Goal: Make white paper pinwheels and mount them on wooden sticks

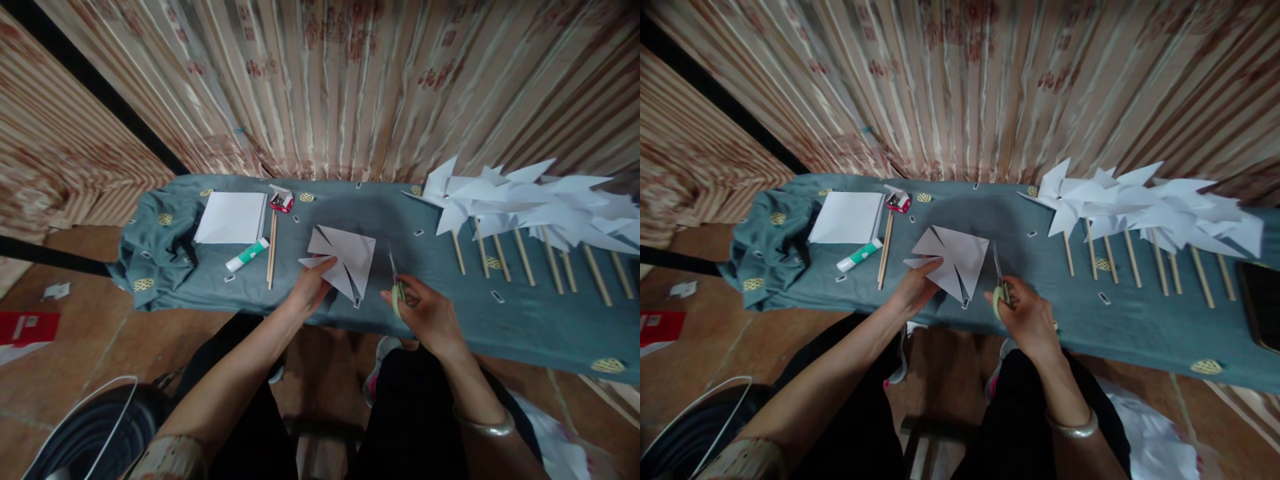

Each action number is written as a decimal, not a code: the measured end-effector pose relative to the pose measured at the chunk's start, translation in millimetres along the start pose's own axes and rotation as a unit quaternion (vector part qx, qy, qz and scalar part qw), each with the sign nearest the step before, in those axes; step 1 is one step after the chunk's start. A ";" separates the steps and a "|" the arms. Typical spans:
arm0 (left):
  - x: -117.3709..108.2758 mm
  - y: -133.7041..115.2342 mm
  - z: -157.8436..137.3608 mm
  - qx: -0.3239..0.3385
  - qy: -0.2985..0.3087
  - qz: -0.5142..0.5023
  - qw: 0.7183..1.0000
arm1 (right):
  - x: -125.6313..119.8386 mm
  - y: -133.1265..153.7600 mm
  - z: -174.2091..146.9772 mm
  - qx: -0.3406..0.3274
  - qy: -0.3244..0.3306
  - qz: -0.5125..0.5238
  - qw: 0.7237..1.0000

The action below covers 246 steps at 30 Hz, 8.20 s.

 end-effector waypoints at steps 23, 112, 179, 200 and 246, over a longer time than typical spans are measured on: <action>-4.8 -22.6 -8.8 0.007 -0.080 -0.089 0.993 | 28.2 26.3 -19.0 0.019 0.336 0.345 0.876; -46.6 -43.8 -53.5 0.028 0.184 0.354 0.916 | 64.4 63.0 -12.9 -0.104 0.163 0.374 0.907; -41.9 -29.2 6.7 0.347 0.240 0.682 0.598 | 48.3 105.0 61.0 -0.238 0.001 -0.055 0.970; -35.4 -31.5 13.5 0.290 0.243 0.712 0.591 | 71.2 82.3 69.8 -0.252 0.054 -0.015 0.966; -30.2 -34.5 11.9 0.240 0.235 0.742 0.580 | 70.6 85.2 67.2 -0.301 0.061 -0.065 0.949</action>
Point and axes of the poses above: each hand's wrist, its own z-axis towards the middle knuckle, its own x-axis out of the palm, y = z × x, the point moved 4 cm from there along z, towards the middle knuckle, and after that the axes turned 4 degrees about -z, right-handed, at the moved point
